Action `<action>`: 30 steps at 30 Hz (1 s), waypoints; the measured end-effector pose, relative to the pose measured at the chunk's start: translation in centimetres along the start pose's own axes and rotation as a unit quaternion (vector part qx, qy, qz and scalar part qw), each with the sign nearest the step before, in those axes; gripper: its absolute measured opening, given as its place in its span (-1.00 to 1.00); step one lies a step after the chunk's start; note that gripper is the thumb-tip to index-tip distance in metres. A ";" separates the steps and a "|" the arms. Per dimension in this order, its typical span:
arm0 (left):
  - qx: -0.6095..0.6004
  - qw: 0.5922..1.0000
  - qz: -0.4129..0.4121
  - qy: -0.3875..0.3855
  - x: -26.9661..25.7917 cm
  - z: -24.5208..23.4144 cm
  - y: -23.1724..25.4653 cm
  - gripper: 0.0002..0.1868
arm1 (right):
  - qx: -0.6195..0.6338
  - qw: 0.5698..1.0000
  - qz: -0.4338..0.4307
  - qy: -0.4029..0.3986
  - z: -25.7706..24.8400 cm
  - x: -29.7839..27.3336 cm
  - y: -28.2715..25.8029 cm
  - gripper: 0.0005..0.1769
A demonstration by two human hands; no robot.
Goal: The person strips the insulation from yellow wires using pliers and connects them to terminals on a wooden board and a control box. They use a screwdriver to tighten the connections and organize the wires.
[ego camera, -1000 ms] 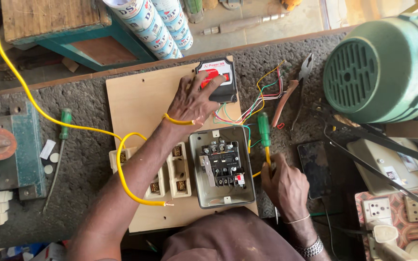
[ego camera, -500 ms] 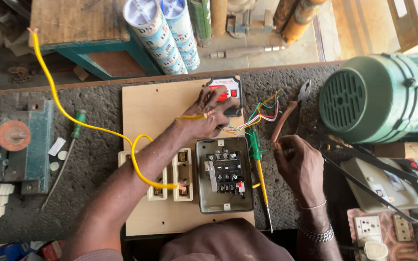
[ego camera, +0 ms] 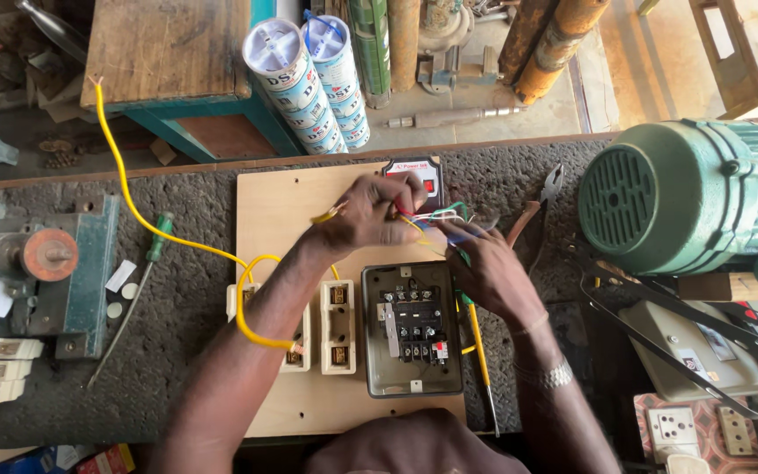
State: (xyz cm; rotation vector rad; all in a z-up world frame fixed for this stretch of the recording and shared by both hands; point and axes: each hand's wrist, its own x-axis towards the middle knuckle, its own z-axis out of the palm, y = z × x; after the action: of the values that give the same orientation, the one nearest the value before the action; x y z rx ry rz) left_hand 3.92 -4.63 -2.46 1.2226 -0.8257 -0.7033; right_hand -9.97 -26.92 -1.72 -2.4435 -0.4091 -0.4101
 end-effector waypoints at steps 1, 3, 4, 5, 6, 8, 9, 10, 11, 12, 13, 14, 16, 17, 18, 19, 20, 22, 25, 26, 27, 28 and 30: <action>-0.062 0.997 0.039 0.009 0.3 0.1 0.3 -0.70 | -0.020 0.999 -0.034 0.013 0.5 0.5 0.1 -0.54; 0.157 0.977 0.111 0.097 1.3 -1.1 1.7 -0.75 | 0.040 0.999 0.011 -0.011 1.3 1.5 0.5 -0.46; 0.423 0.880 0.135 0.170 1.7 -2.3 2.7 -0.69 | 0.120 0.987 0.090 -0.048 1.4 1.9 0.8 -0.47; 0.024 0.948 0.216 0.232 1.1 -3.9 3.9 -0.53 | 0.199 0.962 0.169 -0.085 1.4 2.1 1.1 -0.49; -0.101 0.915 0.202 0.334 0.6 -5.8 4.9 -0.46 | 0.188 0.963 0.185 -0.051 1.2 2.2 1.5 -0.43; -0.198 0.879 0.236 0.363 -1.2 -11.0 7.3 -0.65 | 0.166 0.962 0.215 0.018 0.5 2.4 2.3 -0.32; -0.195 0.849 0.296 0.392 -2.0 -12.8 7.3 -0.74 | 0.129 0.966 0.221 0.030 0.1 2.2 2.6 -0.33; -0.054 0.850 0.223 0.475 -3.1 -14.0 6.9 -0.73 | 0.092 0.969 0.227 0.041 -0.3 1.9 2.9 -0.35; 0.088 0.824 0.142 0.541 -3.8 -14.7 6.3 -0.69 | 0.056 0.969 0.233 0.055 -0.7 1.8 3.2 -0.36; 0.228 0.772 0.057 0.591 -4.4 -15.1 5.8 -0.63 | 0.066 0.972 0.221 0.050 -0.9 1.8 3.3 -0.48; 0.313 0.755 0.026 0.576 -4.6 -14.8 5.0 -0.67 | 0.076 0.974 0.210 0.046 -1.1 1.6 3.3 -0.58; 0.395 0.732 -0.006 0.555 -4.9 -14.1 4.4 -0.70 | 0.085 0.975 0.199 0.043 -1.2 1.6 3.2 -0.67; 0.347 0.841 -0.043 0.414 -5.6 -12.6 4.5 -0.77 | 0.086 0.976 0.198 0.025 -1.1 1.3 2.5 -0.73; 0.318 0.884 -0.060 0.338 -5.7 -11.5 4.9 -0.79 | 0.086 0.976 0.197 0.014 -1.1 1.1 2.1 -0.76; 0.274 0.905 -0.076 0.315 -5.7 -10.4 5.4 -0.80 | 0.079 0.978 0.194 0.013 -1.2 1.1 1.7 -0.77; 0.231 0.924 -0.092 0.290 -5.2 -9.3 5.9 -0.80 | 0.071 0.979 0.191 0.014 -1.4 1.1 1.4 -0.77; 0.187 0.940 -0.107 0.263 -4.4 -8.1 6.2 -0.80 | 0.064 0.980 0.188 0.015 -1.5 1.2 1.2 -0.77; 0.297 0.951 -0.053 0.071 -2.5 -5.5 5.7 -0.81 | 0.075 0.977 0.201 -0.008 -1.5 1.5 0.8 -0.77; 0.370 0.925 -0.084 -0.029 0.4 -1.2 2.1 -0.64 | 0.045 0.990 0.133 -0.010 -0.8 2.1 0.7 -0.74; 0.447 0.885 -0.121 -0.049 1.1 -0.3 0.8 -0.58 | 0.026 0.995 0.096 -0.004 -0.6 2.2 0.8 -0.72; 0.453 0.884 -0.104 -0.043 1.7 0.4 -0.3 -0.56 | -0.017 0.997 0.078 0.002 -0.4 2.3 1.0 -0.71; 0.459 0.883 -0.087 -0.037 2.2 0.9 -1.3 -0.54 | -0.061 0.996 0.059 0.009 -0.3 2.5 1.3 -0.69; 0.451 0.887 -0.087 -0.042 2.7 0.9 -2.5 -0.54 | -0.101 0.994 0.031 0.006 0.0 2.7 1.9 -0.72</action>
State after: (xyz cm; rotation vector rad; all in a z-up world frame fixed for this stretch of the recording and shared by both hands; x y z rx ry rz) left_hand 4.53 -7.82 -4.31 2.1348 -1.1836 -0.5108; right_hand -6.78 -27.85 -1.69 -2.6417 -0.2970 -0.4583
